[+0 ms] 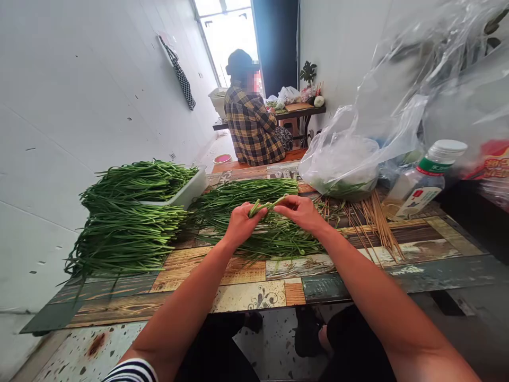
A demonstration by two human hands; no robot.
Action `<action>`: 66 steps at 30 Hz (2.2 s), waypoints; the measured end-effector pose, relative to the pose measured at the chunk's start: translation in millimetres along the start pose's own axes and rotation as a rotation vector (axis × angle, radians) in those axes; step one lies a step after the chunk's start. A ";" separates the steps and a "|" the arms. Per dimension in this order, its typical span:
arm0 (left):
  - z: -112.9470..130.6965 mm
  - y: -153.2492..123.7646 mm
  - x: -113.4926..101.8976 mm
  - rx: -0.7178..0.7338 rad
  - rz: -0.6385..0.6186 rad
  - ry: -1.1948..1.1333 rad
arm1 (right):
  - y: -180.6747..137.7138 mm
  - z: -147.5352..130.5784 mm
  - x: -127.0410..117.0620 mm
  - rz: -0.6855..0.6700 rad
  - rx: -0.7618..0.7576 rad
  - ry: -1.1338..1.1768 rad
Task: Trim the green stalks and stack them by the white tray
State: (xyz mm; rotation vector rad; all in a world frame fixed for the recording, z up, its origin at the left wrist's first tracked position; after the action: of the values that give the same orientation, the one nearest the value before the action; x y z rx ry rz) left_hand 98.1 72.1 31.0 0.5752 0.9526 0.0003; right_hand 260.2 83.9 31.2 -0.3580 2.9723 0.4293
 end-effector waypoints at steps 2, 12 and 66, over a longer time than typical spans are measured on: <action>0.5 0.1 2.4 -0.009 -0.049 -0.024 | 0.5 4.2 6.1 -0.019 -0.038 -0.006; -0.3 -0.9 2.8 -0.073 -0.066 -0.053 | 3.5 19.5 -65.1 0.358 0.124 -0.365; 11.4 -3.7 -12.3 0.069 0.187 -0.116 | 3.7 -5.5 -25.2 0.096 -0.148 -0.067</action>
State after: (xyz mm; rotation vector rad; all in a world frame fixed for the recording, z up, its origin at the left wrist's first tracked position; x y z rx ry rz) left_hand 98.7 60.7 43.8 0.7188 0.7855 0.1008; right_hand 283.1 91.1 41.2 -0.2099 2.9088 0.6606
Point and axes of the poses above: each hand's wrist, its own y-axis towards the middle knuckle, its own x-axis out of the palm, z = x × y, the point moved 7 cm from there along y, towards the middle knuckle, and after that the axes turned 8 degrees about y, right-handed, at the moved point
